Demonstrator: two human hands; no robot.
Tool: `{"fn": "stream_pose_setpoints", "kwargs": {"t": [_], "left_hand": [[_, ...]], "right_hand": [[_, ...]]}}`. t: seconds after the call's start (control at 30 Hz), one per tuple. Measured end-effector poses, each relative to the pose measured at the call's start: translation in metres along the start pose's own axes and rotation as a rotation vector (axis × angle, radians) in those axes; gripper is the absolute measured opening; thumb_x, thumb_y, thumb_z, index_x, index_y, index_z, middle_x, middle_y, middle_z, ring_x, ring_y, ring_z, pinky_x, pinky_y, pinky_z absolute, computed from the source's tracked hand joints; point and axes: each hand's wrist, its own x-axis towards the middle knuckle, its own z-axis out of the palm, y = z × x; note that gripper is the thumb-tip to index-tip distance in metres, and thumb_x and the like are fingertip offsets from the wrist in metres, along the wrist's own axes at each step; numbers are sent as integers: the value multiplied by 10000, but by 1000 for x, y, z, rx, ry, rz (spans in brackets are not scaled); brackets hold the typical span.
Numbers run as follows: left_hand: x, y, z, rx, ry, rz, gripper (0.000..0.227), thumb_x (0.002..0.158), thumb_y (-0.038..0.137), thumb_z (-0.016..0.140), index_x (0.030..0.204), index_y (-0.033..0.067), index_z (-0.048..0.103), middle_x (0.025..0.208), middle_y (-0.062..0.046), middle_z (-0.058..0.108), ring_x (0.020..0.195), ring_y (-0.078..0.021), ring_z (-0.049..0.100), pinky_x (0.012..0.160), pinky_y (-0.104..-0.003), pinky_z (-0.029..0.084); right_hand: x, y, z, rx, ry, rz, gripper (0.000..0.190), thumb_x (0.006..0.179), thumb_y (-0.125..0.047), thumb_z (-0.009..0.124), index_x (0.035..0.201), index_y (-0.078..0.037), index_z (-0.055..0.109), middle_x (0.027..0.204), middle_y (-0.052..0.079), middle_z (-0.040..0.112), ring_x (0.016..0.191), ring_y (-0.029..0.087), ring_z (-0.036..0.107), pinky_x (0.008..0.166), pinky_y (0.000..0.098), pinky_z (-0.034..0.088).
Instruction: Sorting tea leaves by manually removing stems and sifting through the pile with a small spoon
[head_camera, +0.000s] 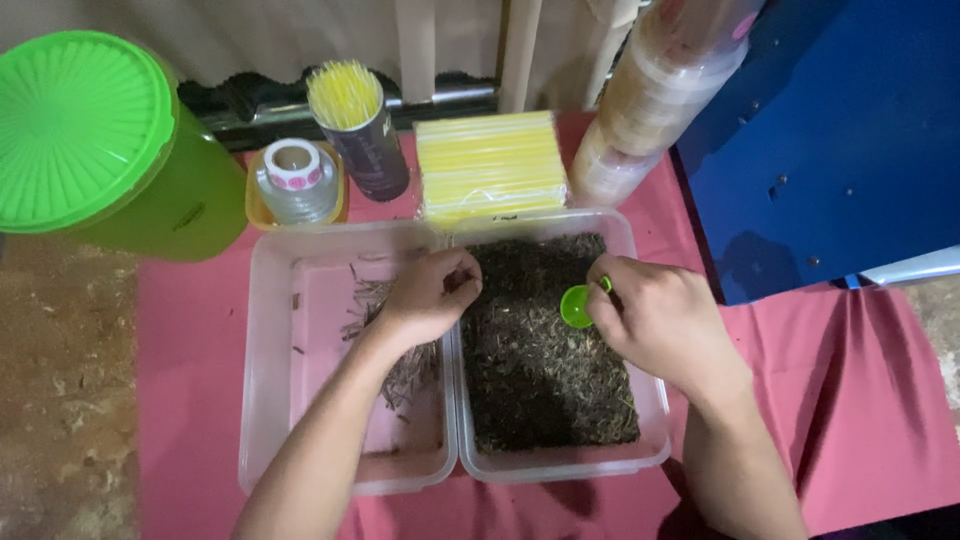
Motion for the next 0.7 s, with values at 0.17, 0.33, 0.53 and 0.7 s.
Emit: {"fn": "stream_pose_setpoints", "kwargs": {"t": [0.17,0.33,0.53,0.7], "left_hand": [[-10,18,-7,17,6,-6,137,920,159,689,1035,99,732,774,-141,708,711,-310,717,635,-420,578],[-8,8,-1,-25,5,7,150,918,127,673,1044,71,733,797,-165,721,704,-315,714,630,-407,573],[-8,13,-5,-35,12,46,155,925,129,681,1055,57,726,805,-179,722,713,-331,715,617,-403,572],[-10,20,-7,-76,-2,-1,160,953,141,654,1067,55,725,817,-170,711,723,-315,698,631,-407,579]], "right_hand": [[1,0,16,29,16,6,144,882,-280,603,929,-165,675,676,64,706,710,305,753,653,457,593],[8,-16,8,118,-47,15,152,872,-229,633,902,-96,698,677,129,707,729,373,744,664,500,587],[13,-22,7,230,-132,53,140,893,-182,605,799,-110,679,594,89,668,649,340,737,630,436,585],[13,-16,13,369,-147,83,161,897,-187,644,976,-67,719,718,203,724,775,454,740,670,566,568]]}}
